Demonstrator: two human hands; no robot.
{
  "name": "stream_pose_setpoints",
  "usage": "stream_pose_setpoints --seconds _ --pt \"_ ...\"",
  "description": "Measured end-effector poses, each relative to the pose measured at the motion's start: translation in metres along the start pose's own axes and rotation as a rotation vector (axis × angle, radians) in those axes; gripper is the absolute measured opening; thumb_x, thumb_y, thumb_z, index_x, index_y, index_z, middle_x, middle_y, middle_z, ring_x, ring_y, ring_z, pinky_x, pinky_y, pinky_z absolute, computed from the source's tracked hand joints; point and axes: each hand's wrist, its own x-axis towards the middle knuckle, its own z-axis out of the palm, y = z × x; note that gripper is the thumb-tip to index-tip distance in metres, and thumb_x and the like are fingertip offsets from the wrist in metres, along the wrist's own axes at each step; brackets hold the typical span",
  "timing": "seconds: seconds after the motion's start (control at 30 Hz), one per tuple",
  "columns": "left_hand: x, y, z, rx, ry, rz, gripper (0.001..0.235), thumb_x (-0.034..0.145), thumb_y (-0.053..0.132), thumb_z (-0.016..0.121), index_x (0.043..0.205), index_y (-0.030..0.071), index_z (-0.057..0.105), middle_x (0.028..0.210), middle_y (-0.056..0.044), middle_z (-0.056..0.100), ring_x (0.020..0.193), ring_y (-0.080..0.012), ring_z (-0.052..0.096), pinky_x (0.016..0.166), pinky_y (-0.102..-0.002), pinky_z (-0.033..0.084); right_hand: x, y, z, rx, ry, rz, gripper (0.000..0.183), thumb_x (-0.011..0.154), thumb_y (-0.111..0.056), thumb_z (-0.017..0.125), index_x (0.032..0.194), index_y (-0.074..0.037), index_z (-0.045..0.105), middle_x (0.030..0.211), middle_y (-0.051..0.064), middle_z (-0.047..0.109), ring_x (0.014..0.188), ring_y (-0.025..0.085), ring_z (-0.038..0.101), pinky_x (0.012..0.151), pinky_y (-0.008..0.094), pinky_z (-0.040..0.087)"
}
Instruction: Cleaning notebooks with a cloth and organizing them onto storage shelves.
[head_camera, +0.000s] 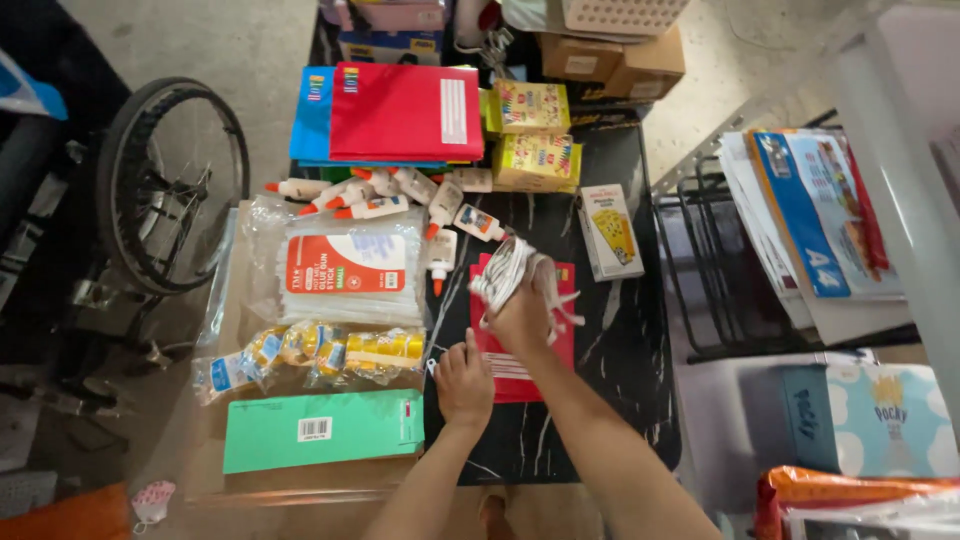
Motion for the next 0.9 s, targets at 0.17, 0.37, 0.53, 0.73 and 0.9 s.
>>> stream_pose_setpoints --seconds 0.17,0.37,0.53,0.73,0.9 --pt "-0.006 -0.008 0.018 -0.005 -0.037 -0.001 0.046 0.095 0.028 0.062 0.137 0.009 0.060 0.111 -0.007 0.062 0.103 -0.0277 0.057 0.089 -0.043 0.047 -0.071 0.002 -0.043 -0.001 -0.199 0.095 0.082 0.079 -0.053 0.078 0.141 -0.005 0.055 0.138 0.029 0.059 0.130 0.047 0.055 0.111 0.051 0.043" --pt "-0.002 -0.002 0.003 0.001 0.022 0.022 0.054 0.090 0.028 0.064 0.138 0.005 0.059 0.110 -0.009 0.062 0.103 -0.0285 0.057 0.087 -0.044 0.047 -0.037 0.035 -0.063 -0.160 -0.337 -0.176 0.079 0.062 -0.039 0.083 0.132 -0.007 0.063 0.138 0.025 0.056 0.126 0.045 0.050 0.105 0.047 0.042" --pt "-0.004 -0.001 0.000 0.010 0.029 0.013 0.054 0.089 0.027 0.065 0.137 0.004 0.060 0.109 -0.010 0.062 0.100 -0.0294 0.058 0.085 -0.044 0.048 -0.007 0.045 -0.046 -0.046 -0.251 -0.104 0.045 0.081 -0.035 0.080 0.120 -0.014 0.071 0.127 0.015 0.065 0.117 0.041 0.059 0.106 0.051 0.045" --pt "-0.007 -0.003 0.003 -0.001 0.058 0.029 0.052 0.092 0.026 0.065 0.138 0.003 0.060 0.110 -0.010 0.062 0.100 -0.0290 0.058 0.084 -0.044 0.048 -0.087 0.040 -0.056 -0.131 -0.095 -0.156 0.051 0.074 -0.027 0.077 0.123 -0.015 0.070 0.129 0.021 0.063 0.119 0.047 0.056 0.106 0.057 0.041" --pt "0.001 0.000 -0.004 -0.025 0.034 0.026 0.054 0.089 0.027 0.065 0.138 0.004 0.059 0.108 -0.010 0.062 0.101 -0.0295 0.058 0.084 -0.043 0.048 -0.073 0.098 -0.037 -0.037 -0.204 -0.371 0.057 0.082 -0.032 0.074 0.135 -0.018 0.062 0.139 0.023 0.060 0.129 0.045 0.053 0.112 0.054 0.037"
